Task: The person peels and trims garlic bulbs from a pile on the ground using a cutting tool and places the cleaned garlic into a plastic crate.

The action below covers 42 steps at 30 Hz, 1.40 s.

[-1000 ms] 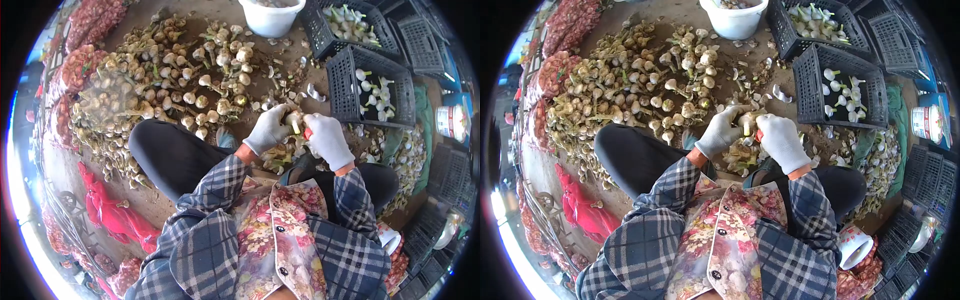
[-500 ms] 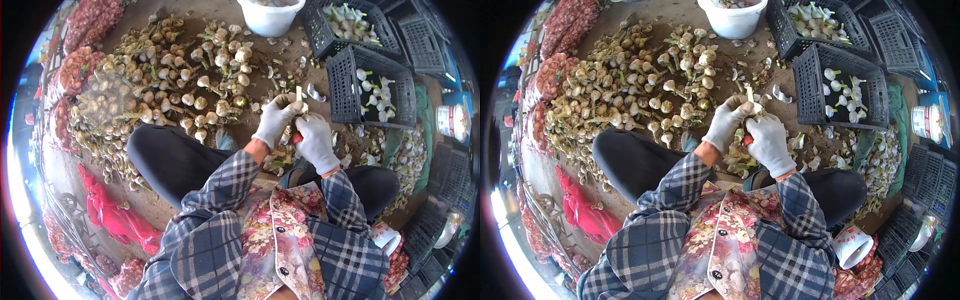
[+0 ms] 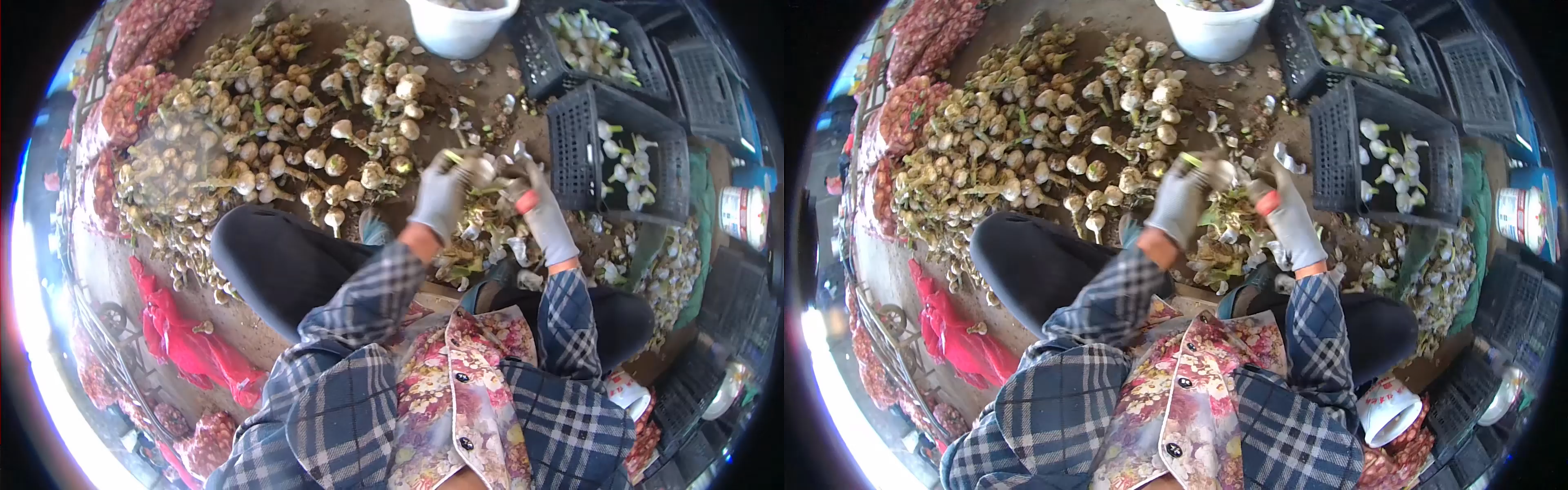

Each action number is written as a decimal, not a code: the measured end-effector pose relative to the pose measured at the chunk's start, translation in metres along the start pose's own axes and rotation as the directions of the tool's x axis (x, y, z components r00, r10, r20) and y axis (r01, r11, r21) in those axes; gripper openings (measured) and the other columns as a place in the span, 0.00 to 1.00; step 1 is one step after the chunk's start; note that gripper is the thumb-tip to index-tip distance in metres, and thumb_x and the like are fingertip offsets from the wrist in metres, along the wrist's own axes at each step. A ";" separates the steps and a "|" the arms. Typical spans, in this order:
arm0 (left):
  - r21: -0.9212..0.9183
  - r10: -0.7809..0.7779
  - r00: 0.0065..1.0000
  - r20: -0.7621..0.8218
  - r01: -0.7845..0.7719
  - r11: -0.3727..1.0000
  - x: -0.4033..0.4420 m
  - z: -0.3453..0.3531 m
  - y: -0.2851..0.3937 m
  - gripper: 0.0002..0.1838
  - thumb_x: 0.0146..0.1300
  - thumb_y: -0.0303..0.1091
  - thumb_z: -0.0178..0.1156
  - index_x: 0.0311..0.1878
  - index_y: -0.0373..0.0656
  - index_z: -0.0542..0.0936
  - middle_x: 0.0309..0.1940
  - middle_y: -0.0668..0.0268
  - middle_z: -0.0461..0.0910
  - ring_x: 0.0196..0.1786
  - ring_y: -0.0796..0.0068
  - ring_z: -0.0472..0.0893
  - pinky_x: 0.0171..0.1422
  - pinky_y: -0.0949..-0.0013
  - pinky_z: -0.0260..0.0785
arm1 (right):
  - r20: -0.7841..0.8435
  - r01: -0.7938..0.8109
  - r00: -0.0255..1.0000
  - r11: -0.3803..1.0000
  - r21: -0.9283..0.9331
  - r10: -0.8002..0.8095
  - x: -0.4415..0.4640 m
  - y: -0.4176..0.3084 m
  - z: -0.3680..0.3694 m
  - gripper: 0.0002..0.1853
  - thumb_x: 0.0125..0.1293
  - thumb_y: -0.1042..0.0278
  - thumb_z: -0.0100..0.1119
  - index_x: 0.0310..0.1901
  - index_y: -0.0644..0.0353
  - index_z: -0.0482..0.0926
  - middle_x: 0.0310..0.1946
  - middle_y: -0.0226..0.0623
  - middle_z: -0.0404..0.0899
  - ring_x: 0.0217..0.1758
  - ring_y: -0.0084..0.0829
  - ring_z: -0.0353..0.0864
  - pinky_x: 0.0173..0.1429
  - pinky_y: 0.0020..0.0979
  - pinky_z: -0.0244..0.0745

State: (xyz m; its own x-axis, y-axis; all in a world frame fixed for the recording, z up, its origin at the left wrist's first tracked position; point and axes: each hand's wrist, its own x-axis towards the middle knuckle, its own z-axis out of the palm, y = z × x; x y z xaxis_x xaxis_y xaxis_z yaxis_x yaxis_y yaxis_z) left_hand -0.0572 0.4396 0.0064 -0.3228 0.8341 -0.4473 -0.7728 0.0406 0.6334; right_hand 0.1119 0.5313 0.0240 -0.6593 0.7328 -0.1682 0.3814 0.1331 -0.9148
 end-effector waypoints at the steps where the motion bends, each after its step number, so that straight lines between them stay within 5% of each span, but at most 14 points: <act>1: 0.194 -0.034 0.999 -0.021 0.038 0.980 -0.002 0.008 -0.005 0.21 0.65 0.34 0.63 0.59 0.36 0.75 0.58 0.56 0.76 0.58 0.65 0.78 0.64 0.63 0.72 | 0.138 -0.361 0.921 0.667 0.652 0.363 0.003 -0.011 0.009 0.28 0.71 0.58 0.54 0.69 0.59 0.63 0.60 0.38 0.74 0.62 0.34 0.74 0.66 0.37 0.67; 4: 0.276 0.122 0.896 0.428 -0.258 0.926 0.007 0.033 -0.012 0.39 0.61 0.31 0.66 0.73 0.41 0.58 0.71 0.56 0.62 0.74 0.66 0.60 0.77 0.61 0.54 | 0.199 -0.353 0.892 0.353 0.867 0.406 0.031 0.019 0.022 0.24 0.71 0.52 0.53 0.61 0.60 0.68 0.53 0.39 0.76 0.54 0.38 0.78 0.60 0.42 0.74; 7: 0.606 0.188 0.976 0.112 -0.217 0.766 0.072 -0.021 0.040 0.37 0.54 0.33 0.71 0.68 0.47 0.69 0.67 0.52 0.68 0.67 0.60 0.72 0.68 0.58 0.67 | 0.339 -0.234 0.859 -0.296 0.926 0.383 0.076 -0.007 -0.038 0.26 0.65 0.46 0.59 0.48 0.65 0.74 0.43 0.46 0.79 0.46 0.43 0.81 0.53 0.44 0.80; 11: 0.896 0.319 0.947 -0.020 0.159 -0.414 0.137 -0.122 0.026 0.15 0.58 0.37 0.61 0.50 0.54 0.78 0.42 0.54 0.82 0.40 0.50 0.83 0.42 0.55 0.75 | -0.137 0.045 0.947 0.304 0.952 0.289 0.142 -0.015 -0.153 0.30 0.68 0.40 0.53 0.55 0.62 0.73 0.54 0.53 0.76 0.64 0.52 0.72 0.70 0.56 0.65; 15: 0.793 0.393 0.919 0.046 0.205 -0.573 0.191 -0.156 -0.020 0.12 0.59 0.33 0.58 0.47 0.50 0.76 0.34 0.54 0.80 0.33 0.55 0.83 0.33 0.55 0.74 | -0.068 -0.056 0.937 0.339 0.939 0.343 0.117 0.063 -0.152 0.20 0.67 0.53 0.60 0.52 0.59 0.77 0.48 0.41 0.81 0.54 0.35 0.81 0.62 0.46 0.75; 19: 0.865 0.362 0.932 -0.005 0.186 -0.467 0.171 -0.124 0.011 0.19 0.57 0.35 0.64 0.53 0.50 0.74 0.34 0.55 0.80 0.35 0.56 0.83 0.37 0.57 0.76 | -0.057 -0.279 0.850 0.539 0.795 0.523 0.088 0.075 -0.038 0.09 0.67 0.64 0.61 0.43 0.60 0.78 0.33 0.35 0.81 0.32 0.26 0.80 0.37 0.27 0.76; 23: 0.565 0.245 0.968 -0.051 -0.174 0.806 0.128 -0.080 0.044 0.25 0.56 0.31 0.71 0.55 0.43 0.71 0.48 0.63 0.80 0.48 0.67 0.80 0.50 0.63 0.76 | -0.078 -0.219 0.969 0.964 0.148 0.232 0.089 0.047 0.022 0.20 0.65 0.73 0.61 0.59 0.58 0.76 0.49 0.40 0.80 0.47 0.28 0.82 0.48 0.25 0.78; 25: 0.103 0.186 0.970 0.154 -0.203 0.974 0.095 -0.059 0.039 0.32 0.54 0.32 0.74 0.60 0.41 0.69 0.55 0.64 0.77 0.55 0.68 0.78 0.53 0.66 0.76 | -0.117 0.005 0.993 0.995 0.103 0.007 0.087 0.014 0.041 0.23 0.62 0.81 0.59 0.60 0.56 0.75 0.52 0.39 0.78 0.49 0.30 0.81 0.51 0.27 0.78; 29: 0.083 0.071 0.955 0.287 -0.099 0.992 0.029 -0.022 0.035 0.45 0.54 0.32 0.73 0.73 0.42 0.59 0.65 0.62 0.69 0.62 0.70 0.74 0.67 0.65 0.67 | -0.023 0.172 0.985 0.976 0.135 -0.171 0.064 -0.011 0.028 0.23 0.60 0.83 0.57 0.59 0.60 0.75 0.44 0.41 0.82 0.46 0.30 0.81 0.50 0.28 0.77; 31: 0.540 0.064 0.933 0.353 -0.260 0.801 0.008 -0.022 0.038 0.43 0.55 0.33 0.73 0.72 0.40 0.61 0.64 0.63 0.71 0.61 0.74 0.73 0.66 0.68 0.67 | 0.197 -0.173 0.963 0.982 -0.076 0.185 0.038 -0.036 0.007 0.17 0.60 0.84 0.58 0.52 0.67 0.77 0.44 0.38 0.84 0.46 0.28 0.82 0.48 0.29 0.76; 33: 0.699 0.007 0.919 0.393 -0.304 0.648 -0.008 -0.021 0.037 0.41 0.55 0.36 0.74 0.69 0.40 0.64 0.61 0.65 0.72 0.63 0.75 0.70 0.66 0.69 0.65 | 0.119 0.124 0.989 0.928 -0.352 -0.087 0.014 -0.038 -0.004 0.11 0.63 0.81 0.58 0.47 0.68 0.79 0.39 0.36 0.84 0.44 0.26 0.83 0.48 0.27 0.76; 35: 0.577 -0.009 0.921 0.389 -0.236 0.782 -0.031 0.001 0.047 0.41 0.53 0.39 0.75 0.67 0.38 0.65 0.60 0.64 0.72 0.62 0.75 0.71 0.67 0.69 0.65 | 0.034 0.180 0.984 0.981 -0.080 -0.177 -0.003 -0.035 -0.005 0.10 0.64 0.75 0.58 0.47 0.63 0.81 0.40 0.39 0.84 0.41 0.26 0.82 0.41 0.31 0.78; 37: 0.437 0.104 0.918 0.383 -0.280 0.855 -0.045 0.011 0.038 0.40 0.52 0.39 0.76 0.65 0.37 0.67 0.58 0.64 0.73 0.60 0.74 0.72 0.68 0.68 0.63 | -0.049 -0.025 0.992 0.579 0.815 0.112 -0.012 -0.034 0.004 0.15 0.65 0.76 0.60 0.54 0.60 0.78 0.51 0.37 0.81 0.45 0.26 0.82 0.50 0.27 0.79; 42: 0.780 0.386 0.817 0.429 -0.550 0.298 -0.069 0.019 0.028 0.39 0.47 0.38 0.76 0.62 0.39 0.70 0.54 0.58 0.75 0.58 0.66 0.75 0.63 0.67 0.67 | -0.082 -0.068 0.972 0.598 0.799 0.219 -0.032 -0.034 0.028 0.15 0.68 0.70 0.60 0.55 0.62 0.77 0.49 0.34 0.81 0.45 0.22 0.81 0.51 0.25 0.77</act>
State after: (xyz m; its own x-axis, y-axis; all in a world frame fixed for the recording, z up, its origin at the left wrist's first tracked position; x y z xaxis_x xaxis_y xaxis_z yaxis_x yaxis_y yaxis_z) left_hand -0.0457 0.3937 0.0670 -0.3275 0.9330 0.1493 0.3738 -0.0172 0.9274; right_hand 0.1015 0.4844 0.0502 -0.5048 0.7961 -0.3337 -0.2448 -0.5028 -0.8290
